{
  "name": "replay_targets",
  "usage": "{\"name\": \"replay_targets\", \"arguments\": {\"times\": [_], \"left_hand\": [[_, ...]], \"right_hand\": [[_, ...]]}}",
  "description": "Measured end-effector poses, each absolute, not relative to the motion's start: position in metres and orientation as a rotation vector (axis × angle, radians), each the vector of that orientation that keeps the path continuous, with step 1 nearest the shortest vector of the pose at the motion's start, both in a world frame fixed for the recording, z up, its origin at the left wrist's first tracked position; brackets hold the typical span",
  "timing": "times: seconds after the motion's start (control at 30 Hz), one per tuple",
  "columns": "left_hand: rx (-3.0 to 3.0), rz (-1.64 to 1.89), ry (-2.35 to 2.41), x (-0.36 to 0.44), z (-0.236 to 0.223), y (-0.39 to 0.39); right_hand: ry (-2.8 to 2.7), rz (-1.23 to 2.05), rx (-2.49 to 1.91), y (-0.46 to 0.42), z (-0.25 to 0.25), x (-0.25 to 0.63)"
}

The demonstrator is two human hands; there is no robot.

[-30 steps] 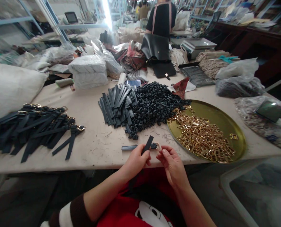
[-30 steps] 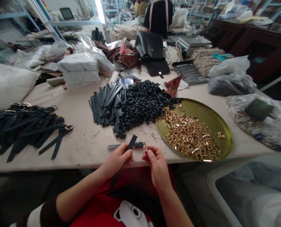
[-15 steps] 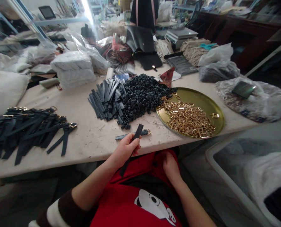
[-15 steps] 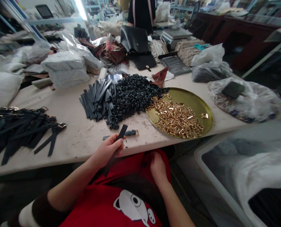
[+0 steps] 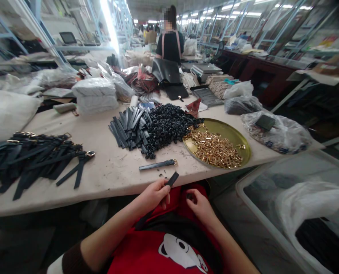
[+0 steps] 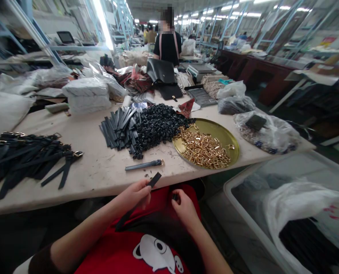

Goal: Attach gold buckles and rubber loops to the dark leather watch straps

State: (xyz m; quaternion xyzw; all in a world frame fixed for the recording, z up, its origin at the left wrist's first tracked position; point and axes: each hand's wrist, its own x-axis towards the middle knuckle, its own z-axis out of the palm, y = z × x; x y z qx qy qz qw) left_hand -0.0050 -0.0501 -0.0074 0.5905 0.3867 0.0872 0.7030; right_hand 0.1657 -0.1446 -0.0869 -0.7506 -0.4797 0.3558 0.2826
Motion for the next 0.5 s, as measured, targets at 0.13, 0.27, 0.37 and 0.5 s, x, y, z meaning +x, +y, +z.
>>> {"name": "replay_targets", "arguments": {"times": [0.13,0.27,0.37,0.5], "left_hand": [[1.317,0.076,0.751,-0.005,-0.003,-0.062],[1.226,0.062,0.695,-0.006,0.005,-0.069],[1.069,0.031,0.683,-0.011,0.008,-0.069],[0.964,0.048,0.644,-0.018,0.007,-0.069]], "right_hand": [[-0.565,1.283,-1.355,-0.155,-0.044,0.159],[-0.193,1.372,-1.003,-0.154,-0.016,0.143],[-0.135,1.336,-1.007,-0.150,-0.010,0.136],[-0.101,1.287,-1.060,-0.145,-0.009,0.128]]}}
